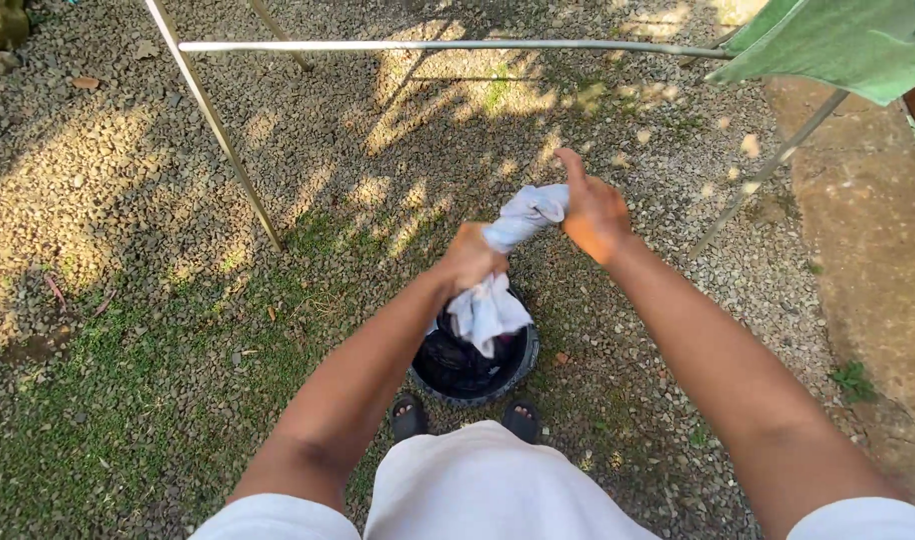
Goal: Washing garments by hand in a bucket and hanging them on a drying rack.
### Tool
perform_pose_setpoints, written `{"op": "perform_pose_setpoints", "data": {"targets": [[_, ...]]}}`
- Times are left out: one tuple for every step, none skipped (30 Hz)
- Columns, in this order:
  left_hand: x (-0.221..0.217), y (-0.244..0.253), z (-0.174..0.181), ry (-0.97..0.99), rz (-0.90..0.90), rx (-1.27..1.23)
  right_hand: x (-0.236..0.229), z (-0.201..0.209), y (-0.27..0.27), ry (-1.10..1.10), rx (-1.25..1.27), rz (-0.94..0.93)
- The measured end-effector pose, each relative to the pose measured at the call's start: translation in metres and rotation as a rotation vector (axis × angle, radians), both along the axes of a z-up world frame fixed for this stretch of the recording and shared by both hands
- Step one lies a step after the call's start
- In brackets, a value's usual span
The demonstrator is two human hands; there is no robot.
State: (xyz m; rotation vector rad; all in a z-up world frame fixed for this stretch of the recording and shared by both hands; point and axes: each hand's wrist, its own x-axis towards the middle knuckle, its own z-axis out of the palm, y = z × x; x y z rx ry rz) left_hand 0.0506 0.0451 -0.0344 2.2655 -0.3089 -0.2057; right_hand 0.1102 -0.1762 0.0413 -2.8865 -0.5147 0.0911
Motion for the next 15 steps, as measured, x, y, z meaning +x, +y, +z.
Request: {"op": "perform_pose_setpoints", "data": {"targets": [[-0.001,-0.005,-0.022,0.178,0.060,-0.358,0.001,-0.002,0.004,-0.065,0.054,-0.005],[-0.006,-0.011,-0.045,0.361,0.121,-0.720,-0.001,-0.006,0.007,-0.123,0.106,-0.010],[-0.006,-0.011,-0.049,0.363,0.128,-0.722,-0.002,-0.011,0.011,-0.117,0.105,-0.005],[-0.002,-0.011,-0.053,0.415,0.083,-0.865,0.000,-0.014,0.014,-0.182,0.150,-0.020],[0.002,-0.012,-0.058,0.467,0.036,-1.009,0.001,-0.018,0.016,-0.247,0.195,-0.035],[-0.001,-0.011,-0.058,0.471,0.041,-1.012,-0.002,-0.023,0.017,-0.241,0.193,-0.033],[-0.003,-0.010,-0.058,0.477,0.038,-1.022,-0.004,-0.028,0.018,-0.243,0.273,-0.077],[0.002,-0.005,-0.056,0.476,0.033,-1.028,-0.001,-0.031,0.023,-0.252,0.358,-0.120],[0.002,-0.003,-0.056,0.473,0.036,-1.028,0.000,-0.024,0.027,-0.252,0.360,-0.116],[0.001,0.000,-0.057,0.482,0.045,-1.073,-0.001,-0.017,0.032,-0.123,0.276,-0.196],[0.000,0.001,-0.059,0.491,0.054,-1.118,-0.002,-0.010,0.036,0.006,0.191,-0.274],[-0.004,-0.003,-0.058,0.494,0.054,-1.119,-0.002,-0.017,0.032,0.009,0.189,-0.275],[-0.006,-0.007,-0.057,0.531,0.045,-1.158,-0.002,-0.024,0.028,-0.008,0.259,-0.268],[-0.004,-0.008,-0.054,0.559,0.034,-1.195,0.004,-0.028,0.027,-0.033,0.331,-0.257],[-0.005,-0.009,-0.050,0.554,0.032,-1.196,0.004,-0.024,0.028,-0.038,0.330,-0.255]]}}
